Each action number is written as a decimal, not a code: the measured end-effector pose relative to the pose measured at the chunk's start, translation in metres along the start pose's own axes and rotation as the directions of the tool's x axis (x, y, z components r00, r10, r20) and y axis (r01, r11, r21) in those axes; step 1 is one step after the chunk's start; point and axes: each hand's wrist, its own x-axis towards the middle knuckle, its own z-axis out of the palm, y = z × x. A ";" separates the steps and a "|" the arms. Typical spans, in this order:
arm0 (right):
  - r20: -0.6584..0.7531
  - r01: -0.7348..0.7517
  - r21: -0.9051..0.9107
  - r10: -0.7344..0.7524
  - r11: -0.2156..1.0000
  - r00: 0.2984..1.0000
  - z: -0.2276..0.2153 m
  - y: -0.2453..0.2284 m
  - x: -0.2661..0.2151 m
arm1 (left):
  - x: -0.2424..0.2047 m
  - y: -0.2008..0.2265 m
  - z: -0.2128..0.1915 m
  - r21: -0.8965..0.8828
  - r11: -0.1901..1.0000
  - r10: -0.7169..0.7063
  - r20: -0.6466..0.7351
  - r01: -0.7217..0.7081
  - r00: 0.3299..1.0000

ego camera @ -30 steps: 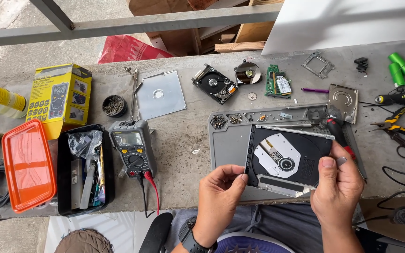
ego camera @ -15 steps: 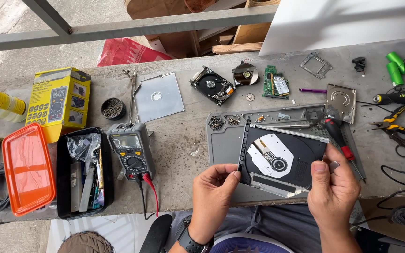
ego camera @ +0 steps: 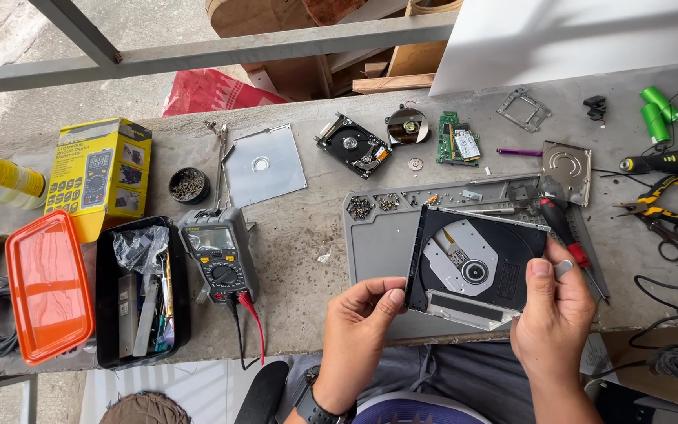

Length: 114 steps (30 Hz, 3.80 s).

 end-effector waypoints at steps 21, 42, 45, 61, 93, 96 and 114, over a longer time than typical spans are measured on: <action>-0.052 -0.130 0.079 0.134 0.988 0.990 -0.004 0.008 0.006 | -0.002 0.000 0.002 -0.004 0.998 -0.069 0.023 0.069 0.997; 0.128 -0.712 0.006 0.706 0.702 0.697 0.005 -0.056 0.029 | -0.002 0.015 0.000 -0.422 0.826 -0.307 0.217 0.373 0.926; 0.224 -0.667 0.073 0.639 0.742 0.736 -0.005 -0.028 0.029 | 0.001 0.013 -0.001 -0.477 0.800 -0.286 0.231 0.365 0.930; 0.254 -0.525 0.135 0.483 0.840 0.838 -0.004 -0.032 0.036 | 0.004 0.044 -0.003 -0.510 0.722 -0.371 0.283 0.467 0.884; 0.228 -0.486 0.092 0.456 0.869 0.860 0.006 -0.019 0.040 | 0.003 0.045 0.001 -0.490 0.715 -0.431 0.253 0.499 0.866; 0.238 -0.468 0.090 0.437 0.879 0.868 0.006 -0.021 0.039 | -0.001 0.047 0.002 -0.470 0.733 -0.427 0.244 0.491 0.871; 0.481 0.234 -0.307 -0.062 0.923 0.875 -0.014 -0.001 0.024 | -0.010 0.008 0.004 -0.538 0.732 -0.568 -0.144 0.418 0.810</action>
